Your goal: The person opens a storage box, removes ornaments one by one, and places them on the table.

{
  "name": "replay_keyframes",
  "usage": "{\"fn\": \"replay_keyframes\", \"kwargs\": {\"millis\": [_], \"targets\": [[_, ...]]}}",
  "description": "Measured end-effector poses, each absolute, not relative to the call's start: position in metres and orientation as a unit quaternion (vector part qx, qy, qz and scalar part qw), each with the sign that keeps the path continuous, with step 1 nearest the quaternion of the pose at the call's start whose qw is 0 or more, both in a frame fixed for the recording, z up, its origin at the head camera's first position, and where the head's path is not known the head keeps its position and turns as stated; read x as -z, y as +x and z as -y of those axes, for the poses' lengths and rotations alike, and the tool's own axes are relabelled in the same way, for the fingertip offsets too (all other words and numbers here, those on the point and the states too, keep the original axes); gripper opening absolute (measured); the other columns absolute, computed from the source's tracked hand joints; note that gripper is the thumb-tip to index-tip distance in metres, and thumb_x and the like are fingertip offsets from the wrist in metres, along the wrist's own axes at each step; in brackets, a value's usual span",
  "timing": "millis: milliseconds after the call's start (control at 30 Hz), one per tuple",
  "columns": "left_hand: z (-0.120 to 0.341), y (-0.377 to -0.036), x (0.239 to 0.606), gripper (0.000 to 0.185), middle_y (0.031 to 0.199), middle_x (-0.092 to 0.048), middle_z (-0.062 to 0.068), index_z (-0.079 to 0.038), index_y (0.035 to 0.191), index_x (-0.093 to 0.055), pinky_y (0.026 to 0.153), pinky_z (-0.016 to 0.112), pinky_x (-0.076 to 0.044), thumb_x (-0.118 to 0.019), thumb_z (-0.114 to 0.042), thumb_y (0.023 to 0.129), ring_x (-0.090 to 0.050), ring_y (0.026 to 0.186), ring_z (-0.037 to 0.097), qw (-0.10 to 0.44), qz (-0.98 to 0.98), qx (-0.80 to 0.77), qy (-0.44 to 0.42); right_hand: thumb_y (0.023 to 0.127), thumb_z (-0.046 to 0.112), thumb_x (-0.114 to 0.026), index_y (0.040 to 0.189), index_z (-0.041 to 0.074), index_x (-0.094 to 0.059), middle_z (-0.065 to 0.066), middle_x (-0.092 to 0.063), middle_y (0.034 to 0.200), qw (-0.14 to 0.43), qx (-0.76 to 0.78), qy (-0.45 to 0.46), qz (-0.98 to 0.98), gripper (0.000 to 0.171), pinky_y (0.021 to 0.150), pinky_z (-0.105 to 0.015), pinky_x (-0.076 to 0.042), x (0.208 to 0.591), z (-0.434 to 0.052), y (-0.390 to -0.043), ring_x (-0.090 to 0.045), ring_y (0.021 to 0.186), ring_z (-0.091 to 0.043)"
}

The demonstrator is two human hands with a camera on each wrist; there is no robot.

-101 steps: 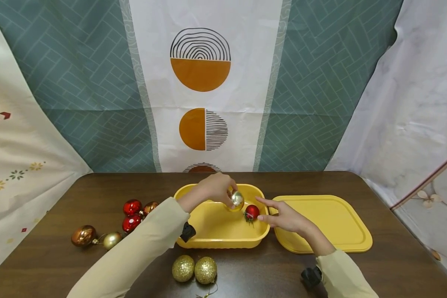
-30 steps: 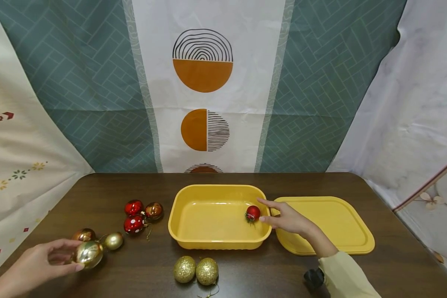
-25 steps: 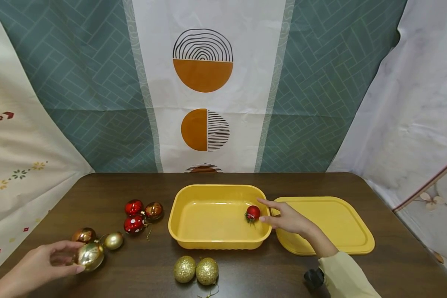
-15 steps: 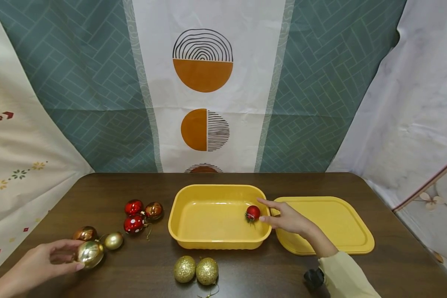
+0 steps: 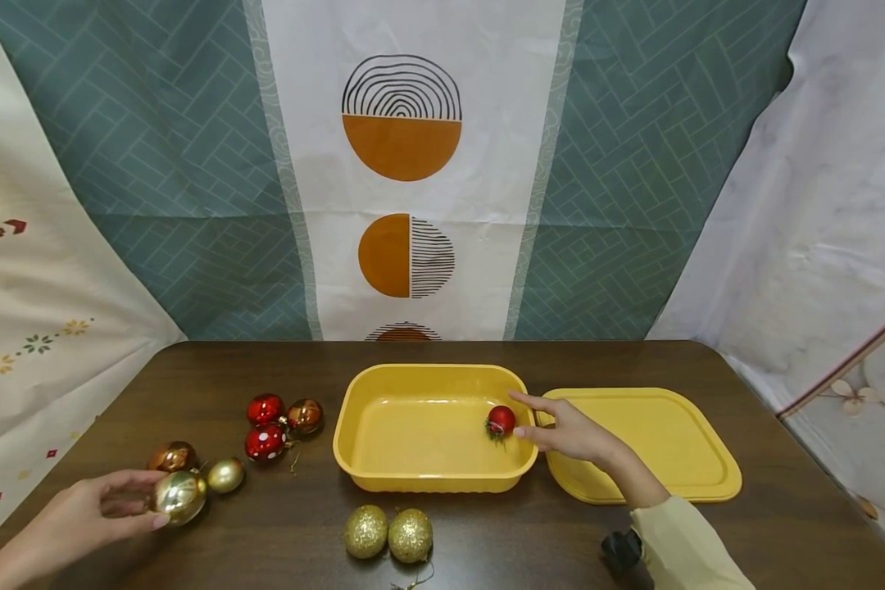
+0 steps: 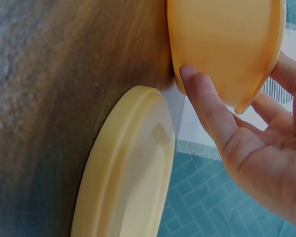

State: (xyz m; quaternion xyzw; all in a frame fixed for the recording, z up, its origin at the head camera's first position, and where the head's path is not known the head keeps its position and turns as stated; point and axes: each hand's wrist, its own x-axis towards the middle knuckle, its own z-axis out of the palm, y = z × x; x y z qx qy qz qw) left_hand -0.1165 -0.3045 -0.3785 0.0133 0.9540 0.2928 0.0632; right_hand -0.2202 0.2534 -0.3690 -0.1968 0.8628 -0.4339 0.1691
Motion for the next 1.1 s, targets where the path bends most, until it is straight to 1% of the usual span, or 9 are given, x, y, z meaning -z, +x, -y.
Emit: {"fn": "replay_keyframes", "kwargs": {"millis": [133,267,400,533,633,700,833,967,1100], "targets": [[0.304,-0.116,0.378,0.057,0.113,-0.059,0.022,-0.001,0.118,-0.056,0.065,0.029,-0.052,-0.072,-0.036,0.076,-0.065,0.083,0.018,0.058,-0.954,-0.293,0.011,0.087,0.028,-0.061,0.14,0.002,-0.033,-0.031,-0.031,0.138,0.169,0.434,-0.195,-0.863,0.065,0.074,-0.033,-0.05,0.368,-0.253,-0.22,-0.052,0.093,-0.026],[0.304,-0.115,0.377,0.056,0.111,-0.06,0.02,-0.002,0.116,-0.057,0.062,0.023,-0.05,-0.073,-0.036,0.075,-0.065,0.079,0.011,0.043,-0.957,-0.288,0.003,0.088,0.029,-0.06,0.14,0.003,-0.033,-0.031,-0.029,0.139,0.171,0.434,-0.189,-0.864,0.064,0.079,-0.038,-0.05,0.369,-0.253,-0.22,-0.054,0.098,-0.027],[0.301,-0.113,0.371,0.055,0.107,-0.064,0.015,-0.003,0.113,-0.06,0.061,0.021,-0.048,-0.075,-0.037,0.072,-0.063,0.075,0.003,0.008,-0.961,-0.277,0.003,0.088,0.029,-0.06,0.14,0.003,-0.033,-0.031,-0.029,0.139,0.171,0.437,-0.189,-0.863,0.064,0.081,-0.041,-0.05,0.37,-0.253,-0.22,-0.054,0.104,-0.03],[0.292,-0.114,0.363,0.052,0.098,-0.067,0.01,-0.006,0.107,-0.063,0.061,0.02,-0.048,-0.077,-0.039,0.069,-0.061,0.073,-0.001,-0.048,-0.965,-0.259,0.015,0.088,0.027,-0.06,0.14,0.003,-0.034,-0.031,-0.028,0.139,0.175,0.441,-0.184,-0.861,0.063,0.082,-0.042,-0.05,0.371,-0.253,-0.22,-0.053,0.107,-0.033],[0.279,-0.117,0.355,0.048,0.095,-0.068,0.008,-0.009,0.105,-0.065,0.062,0.022,-0.05,-0.078,-0.037,0.068,-0.063,0.075,0.003,-0.082,-0.961,-0.263,0.032,0.088,0.027,-0.06,0.14,0.003,-0.034,-0.031,-0.029,0.139,0.174,0.439,-0.186,-0.862,0.063,0.081,-0.041,-0.05,0.37,-0.254,-0.22,-0.053,0.106,-0.032],[0.266,-0.122,0.35,0.046,0.095,-0.068,0.008,-0.01,0.105,-0.065,0.063,0.023,-0.052,-0.078,-0.034,0.068,-0.064,0.078,0.009,-0.098,-0.955,-0.275,0.049,0.088,0.027,-0.06,0.14,0.003,-0.034,-0.031,-0.03,0.139,0.17,0.435,-0.188,-0.864,0.063,0.081,-0.04,-0.05,0.369,-0.254,-0.221,-0.053,0.104,-0.03],[0.231,-0.135,0.34,0.043,0.098,-0.067,0.007,-0.01,0.103,-0.066,0.069,0.03,-0.053,-0.079,-0.031,0.068,-0.065,0.085,0.019,-0.113,-0.938,-0.314,0.093,0.088,0.027,-0.06,0.139,0.003,-0.035,-0.03,-0.032,0.138,0.165,0.431,-0.189,-0.867,0.063,0.08,-0.039,-0.051,0.37,-0.255,-0.22,-0.052,0.106,-0.03],[0.195,-0.15,0.333,0.044,0.101,-0.067,0.009,-0.007,0.106,-0.065,0.073,0.035,-0.053,-0.078,-0.03,0.07,-0.065,0.089,0.023,-0.086,-0.922,-0.355,0.127,0.088,0.026,-0.06,0.139,0.003,-0.035,-0.029,-0.032,0.138,0.166,0.435,-0.191,-0.864,0.061,0.08,-0.038,-0.051,0.37,-0.254,-0.22,-0.052,0.105,-0.03],[0.161,-0.166,0.329,0.041,0.1,-0.066,0.009,-0.006,0.106,-0.064,0.074,0.034,-0.053,-0.076,-0.026,0.073,-0.064,0.091,0.023,-0.066,-0.908,-0.378,0.169,0.088,0.025,-0.06,0.139,0.003,-0.034,-0.03,-0.031,0.138,0.168,0.437,-0.195,-0.862,0.061,0.08,-0.039,-0.051,0.369,-0.254,-0.22,-0.053,0.103,-0.029]]}}
